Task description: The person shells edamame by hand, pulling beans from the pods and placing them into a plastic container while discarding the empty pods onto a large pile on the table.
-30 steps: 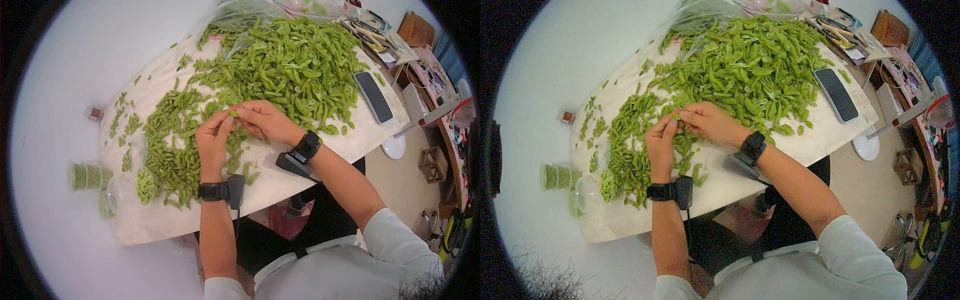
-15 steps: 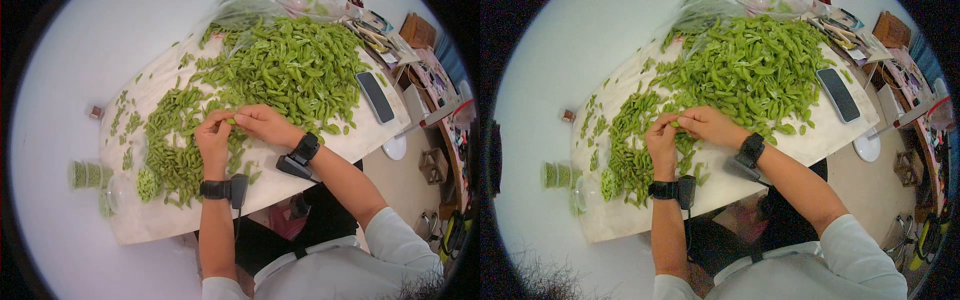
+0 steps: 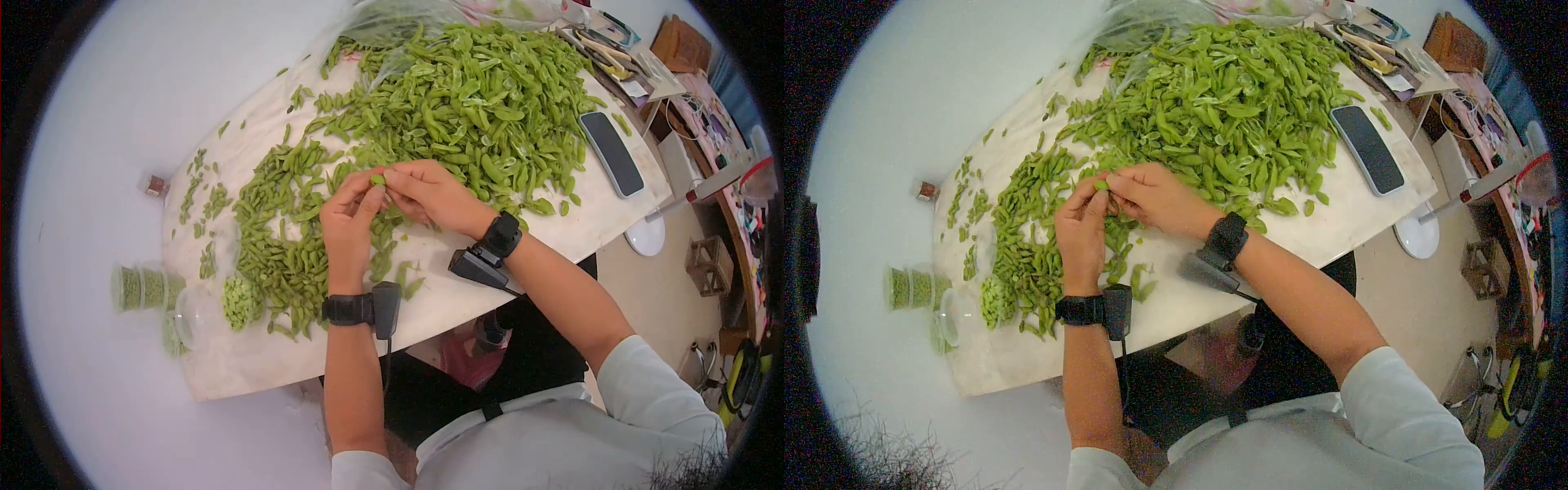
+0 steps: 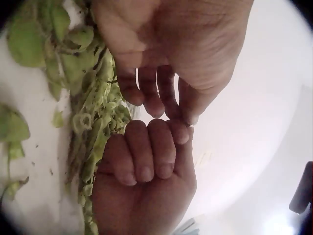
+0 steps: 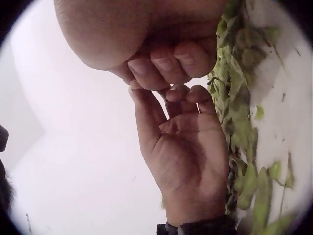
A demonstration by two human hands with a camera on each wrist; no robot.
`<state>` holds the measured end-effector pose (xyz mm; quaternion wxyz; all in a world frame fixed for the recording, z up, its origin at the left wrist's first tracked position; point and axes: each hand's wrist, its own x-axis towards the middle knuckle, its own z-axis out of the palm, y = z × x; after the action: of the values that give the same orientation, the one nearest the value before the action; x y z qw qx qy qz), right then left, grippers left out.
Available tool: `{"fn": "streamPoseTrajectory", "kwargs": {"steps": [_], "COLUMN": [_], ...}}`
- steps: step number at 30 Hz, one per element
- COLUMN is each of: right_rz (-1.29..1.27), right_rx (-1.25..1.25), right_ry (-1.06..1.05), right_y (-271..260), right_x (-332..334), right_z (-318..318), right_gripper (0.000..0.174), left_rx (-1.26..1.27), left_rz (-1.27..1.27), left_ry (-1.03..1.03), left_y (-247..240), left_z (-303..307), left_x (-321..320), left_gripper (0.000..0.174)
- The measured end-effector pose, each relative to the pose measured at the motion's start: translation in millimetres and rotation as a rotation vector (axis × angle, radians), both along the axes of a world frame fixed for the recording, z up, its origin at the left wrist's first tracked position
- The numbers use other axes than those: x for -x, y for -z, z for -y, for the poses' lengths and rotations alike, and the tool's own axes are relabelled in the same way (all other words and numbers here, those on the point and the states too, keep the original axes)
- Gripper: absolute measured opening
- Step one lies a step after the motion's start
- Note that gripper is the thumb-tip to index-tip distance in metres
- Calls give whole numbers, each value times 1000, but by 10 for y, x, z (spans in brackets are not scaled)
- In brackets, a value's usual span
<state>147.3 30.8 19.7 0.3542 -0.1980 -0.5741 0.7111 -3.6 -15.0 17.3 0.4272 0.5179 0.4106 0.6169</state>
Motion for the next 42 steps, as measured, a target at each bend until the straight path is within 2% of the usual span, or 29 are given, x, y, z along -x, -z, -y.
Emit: {"fn": "streamPoseTrajectory", "kwargs": {"steps": [7,11,13,16,20,25,28,32,37,40,42], "right_rz": [12,72,71,32,18,-10,17,6,53,-66,-164], "right_rx": [-36,-160,-192,3,-8,-1,-170,-96,-122,254,388], "right_ry": [1,49,80,47,10,-25,12,38,-1,-184,-293], "right_y": [-23,1,11,-10,-45,-79,-15,-49,-21,-51,-16], "right_x": [-2,47,69,28,5,8,55,29,5,-32,-43], "right_z": [0,16,33,2,24,51,17,32,15,11,-5], "right_gripper": [39,40,39,39,38,37,34,34,37,39,40], "left_rx": [-6,-43,25,27,58,31,18,46,7,-60,-88], "left_rz": [33,-9,9,90,50,55,63,146,41,-33,-65], "left_ry": [-4,-51,-56,-31,-135,-135,-135,-77,-59,-74,-79], "left_y": [30,114,84,49,85,104,98,34,68,51,40], "left_z": [7,-16,16,-2,-38,-40,-41,-6,5,10,12], "left_x": [21,72,51,-19,10,56,48,-4,21,23,3], "left_gripper": [19,20,20,18,19,17,17,14,13,12,12]}}
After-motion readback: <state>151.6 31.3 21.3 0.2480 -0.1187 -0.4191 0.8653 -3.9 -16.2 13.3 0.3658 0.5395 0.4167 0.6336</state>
